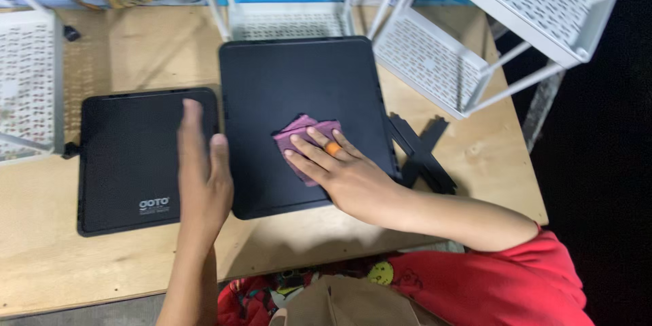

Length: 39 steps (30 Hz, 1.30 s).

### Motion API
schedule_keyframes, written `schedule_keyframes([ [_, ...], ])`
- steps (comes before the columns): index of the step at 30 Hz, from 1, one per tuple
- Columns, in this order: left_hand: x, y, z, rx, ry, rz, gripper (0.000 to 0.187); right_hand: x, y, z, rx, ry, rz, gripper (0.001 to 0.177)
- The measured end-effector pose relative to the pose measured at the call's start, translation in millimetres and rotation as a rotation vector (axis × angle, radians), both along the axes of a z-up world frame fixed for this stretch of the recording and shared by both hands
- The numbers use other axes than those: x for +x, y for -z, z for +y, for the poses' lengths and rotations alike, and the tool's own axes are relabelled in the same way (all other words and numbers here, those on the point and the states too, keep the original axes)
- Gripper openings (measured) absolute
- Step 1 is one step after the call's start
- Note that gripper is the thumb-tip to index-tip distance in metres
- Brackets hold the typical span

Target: The person wipes a black shoe rack unit with a cloth, then attaches black plastic feet to its underside. They stack another unit on top, wipe the top surface, and handle a white perforated tray, placing it on the table.

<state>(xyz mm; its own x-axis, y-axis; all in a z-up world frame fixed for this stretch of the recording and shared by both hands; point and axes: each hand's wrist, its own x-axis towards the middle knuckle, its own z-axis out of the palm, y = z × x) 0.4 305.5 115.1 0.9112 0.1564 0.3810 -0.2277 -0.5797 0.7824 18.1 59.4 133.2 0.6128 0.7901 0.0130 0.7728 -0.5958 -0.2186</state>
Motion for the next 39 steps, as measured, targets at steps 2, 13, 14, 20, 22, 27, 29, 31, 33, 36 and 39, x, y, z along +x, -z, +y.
schedule_keyframes([
  [2, 7, 14, 1, -0.086, 0.059, 0.204, 0.058, 7, 2, 5, -0.035, -0.005, 0.028, 0.078],
  [13, 6, 21, 5, -0.269, 0.138, 0.345, 0.060, 120, 20, 73, -0.019, -0.024, -0.160, 0.080],
  [14, 7, 21, 6, -0.261, 0.143, 0.335, 0.060, 132, 20, 81, -0.005, -0.010, -0.170, 0.078],
  [20, 10, 26, 7, -0.273, 0.170, 0.295, 0.058, 128, 23, 94, 0.031, 0.022, -0.210, 0.073],
  [22, 12, 27, 6, -0.308, 0.198, 0.262, 0.059, 113, 20, 89, 0.023, 0.013, -0.169, 0.073],
  [27, 12, 30, 7, -0.311, 0.220, 0.259, 0.060, 109, 16, 86, 0.062, -0.005, -0.115, 0.072],
  [29, 13, 29, 7, -0.303, 0.216, 0.273, 0.060, 120, 14, 89, 0.061, -0.001, -0.148, 0.074],
  [31, 13, 29, 7, -0.289, 0.211, 0.275, 0.059, 132, 14, 88, 0.047, -0.002, -0.180, 0.076],
  [33, 13, 29, 6, -0.269, 0.205, 0.264, 0.059, 142, 15, 86, 0.018, -0.006, -0.212, 0.077],
  [36, 10, 29, 5, -0.359, 0.225, 0.194, 0.059, 147, 16, 67, 0.017, 0.033, -0.235, 0.077],
  [39, 10, 29, 5, -0.324, 0.217, 0.211, 0.060, 147, 15, 35, -0.039, 0.095, -0.321, 0.078],
])
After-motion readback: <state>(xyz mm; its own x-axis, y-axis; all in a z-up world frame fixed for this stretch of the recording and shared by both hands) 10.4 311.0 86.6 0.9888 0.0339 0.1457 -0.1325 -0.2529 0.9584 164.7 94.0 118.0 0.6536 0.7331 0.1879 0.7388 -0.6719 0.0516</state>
